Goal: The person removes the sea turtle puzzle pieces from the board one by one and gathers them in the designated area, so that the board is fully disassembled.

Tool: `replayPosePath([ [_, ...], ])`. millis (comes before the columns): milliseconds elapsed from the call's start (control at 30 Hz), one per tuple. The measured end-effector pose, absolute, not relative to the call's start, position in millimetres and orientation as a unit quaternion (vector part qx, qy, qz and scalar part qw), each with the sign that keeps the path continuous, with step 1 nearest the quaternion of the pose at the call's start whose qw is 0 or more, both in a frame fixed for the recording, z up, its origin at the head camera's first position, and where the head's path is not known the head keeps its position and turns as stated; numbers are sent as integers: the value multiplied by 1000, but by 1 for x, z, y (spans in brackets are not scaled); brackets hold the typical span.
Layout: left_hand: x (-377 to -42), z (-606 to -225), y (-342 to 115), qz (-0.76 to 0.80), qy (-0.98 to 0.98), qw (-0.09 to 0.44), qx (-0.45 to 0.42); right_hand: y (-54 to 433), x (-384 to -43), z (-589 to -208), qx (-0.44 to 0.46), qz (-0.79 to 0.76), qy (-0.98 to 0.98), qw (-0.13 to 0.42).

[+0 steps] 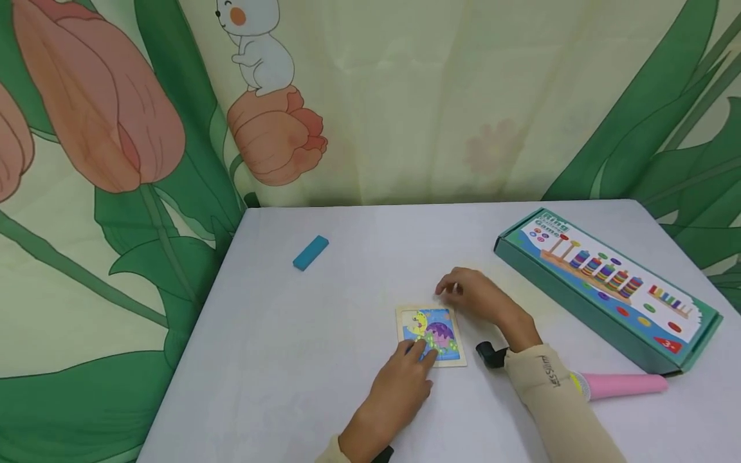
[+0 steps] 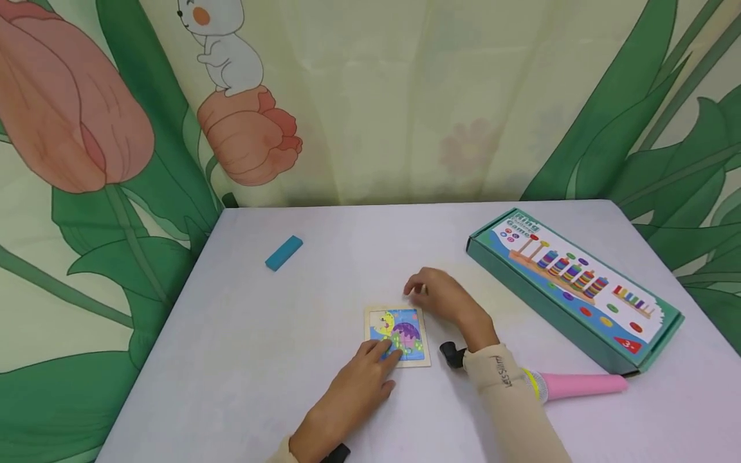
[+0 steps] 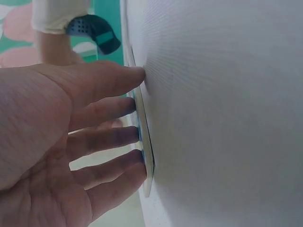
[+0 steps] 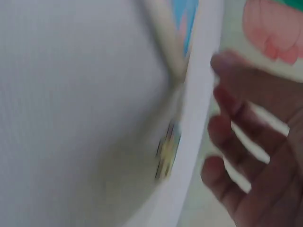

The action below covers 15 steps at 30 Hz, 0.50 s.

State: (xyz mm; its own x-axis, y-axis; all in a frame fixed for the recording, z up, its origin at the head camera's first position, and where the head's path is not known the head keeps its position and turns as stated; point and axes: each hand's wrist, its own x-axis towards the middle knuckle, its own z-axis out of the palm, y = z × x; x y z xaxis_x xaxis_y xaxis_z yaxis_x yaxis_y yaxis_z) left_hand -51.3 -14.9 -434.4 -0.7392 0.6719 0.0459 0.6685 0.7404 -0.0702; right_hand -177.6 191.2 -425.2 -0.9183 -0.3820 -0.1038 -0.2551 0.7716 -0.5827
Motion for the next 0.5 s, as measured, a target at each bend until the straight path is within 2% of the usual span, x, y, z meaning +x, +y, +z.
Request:
replayPosePath([
  [167,-51,-434,-15,21,-933,34,-356,171,-162,-428,-276,-292,905,141],
  [333,-52,-434,-15,18,-932,42,-359,166,-158,-429,-280,-263,916,116],
  [500,-51,-434,-15,9,-934,39,-355,166,-157,-429,-279,-275,911,130],
])
